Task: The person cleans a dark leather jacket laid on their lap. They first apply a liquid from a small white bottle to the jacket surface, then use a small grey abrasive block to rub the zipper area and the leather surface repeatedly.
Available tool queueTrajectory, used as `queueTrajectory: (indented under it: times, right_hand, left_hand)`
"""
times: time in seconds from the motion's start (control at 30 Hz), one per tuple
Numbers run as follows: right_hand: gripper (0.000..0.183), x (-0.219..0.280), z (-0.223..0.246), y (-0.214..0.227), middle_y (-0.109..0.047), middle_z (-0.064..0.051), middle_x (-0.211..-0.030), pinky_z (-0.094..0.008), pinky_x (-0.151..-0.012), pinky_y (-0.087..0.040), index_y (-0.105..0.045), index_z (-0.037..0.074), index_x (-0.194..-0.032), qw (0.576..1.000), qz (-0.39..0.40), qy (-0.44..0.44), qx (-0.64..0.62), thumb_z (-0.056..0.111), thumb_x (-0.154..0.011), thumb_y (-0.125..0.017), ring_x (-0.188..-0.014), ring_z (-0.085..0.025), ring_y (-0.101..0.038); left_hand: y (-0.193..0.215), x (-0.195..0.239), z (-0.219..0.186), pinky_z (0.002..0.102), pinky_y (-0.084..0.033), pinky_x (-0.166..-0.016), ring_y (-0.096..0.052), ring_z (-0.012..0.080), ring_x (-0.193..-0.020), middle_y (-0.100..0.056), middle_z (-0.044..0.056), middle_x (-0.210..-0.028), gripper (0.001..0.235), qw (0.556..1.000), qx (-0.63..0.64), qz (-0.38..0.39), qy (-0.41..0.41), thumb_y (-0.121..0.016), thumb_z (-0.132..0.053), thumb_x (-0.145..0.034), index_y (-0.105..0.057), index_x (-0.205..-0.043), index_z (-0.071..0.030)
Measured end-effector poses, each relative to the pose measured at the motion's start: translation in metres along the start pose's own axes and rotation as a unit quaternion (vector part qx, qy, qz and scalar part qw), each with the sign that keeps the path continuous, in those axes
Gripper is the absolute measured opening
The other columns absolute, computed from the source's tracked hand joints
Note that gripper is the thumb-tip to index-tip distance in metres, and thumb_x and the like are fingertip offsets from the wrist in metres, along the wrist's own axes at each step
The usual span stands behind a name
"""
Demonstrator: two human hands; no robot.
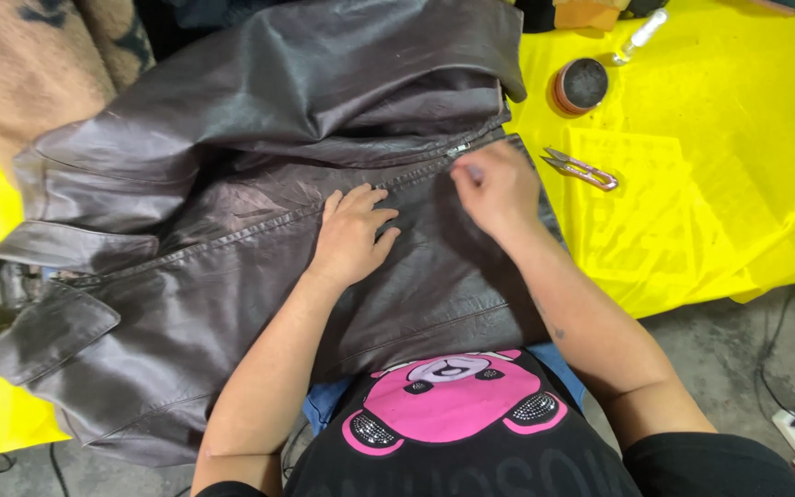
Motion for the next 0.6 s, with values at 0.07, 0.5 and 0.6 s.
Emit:
queueTrajectory:
  times: [0.07, 0.5, 0.6]
  right_hand:
    - [0.012, 0.003, 0.029, -0.007, -0.066, 0.004, -0.087, -0.035, -0.075, -0.058, -0.077, 0.028, -0.091, 0.999, 0.028, 0.022, -0.037, 0.034, -0.082, -0.082, -0.087, -0.022, -0.070]
    - [0.015, -0.002, -0.038, -0.009, -0.065, 0.000, -0.095, -0.040, -0.072, -0.059, -0.077, 0.025, -0.095, 0.995, -0.018, -0.032, 0.097, 0.030, -0.083, -0.084, -0.090, -0.028, -0.069]
    - [0.011, 0.002, -0.014, -0.001, -0.062, -0.003, -0.088, -0.044, -0.070, -0.057, -0.078, 0.025, -0.095, 0.998, -0.014, -0.016, 0.059, 0.030, -0.085, -0.081, -0.083, -0.032, -0.068]
  left_hand:
    - [-0.002, 0.001, 0.000, 0.054, -0.017, -0.119, -0.046, 0.0314, -0.141, -0.065, 0.013, -0.137, 0.026, 1.000, 0.009, 0.003, 0.004, -0.072, -0.025, -0.095, -0.076, -0.117, -0.010]
    - [0.001, 0.002, 0.002, 0.053, -0.018, -0.119, -0.047, 0.0303, -0.141, -0.065, 0.012, -0.136, 0.026, 1.000, 0.007, -0.004, -0.006, -0.071, -0.025, -0.095, -0.076, -0.117, -0.012]
    - [-0.002, 0.002, 0.000, 0.049, -0.021, -0.116, -0.049, 0.0276, -0.139, -0.066, 0.010, -0.134, 0.025, 0.999, -0.025, -0.014, -0.032, -0.073, -0.028, -0.094, -0.077, -0.114, -0.014]
Point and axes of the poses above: each hand's wrist, its own x-axis away from the middle knuckle, its own y-axis out of the back of the hand, z = x × y, the point moved 4 cm from there along -x, towards the middle knuckle
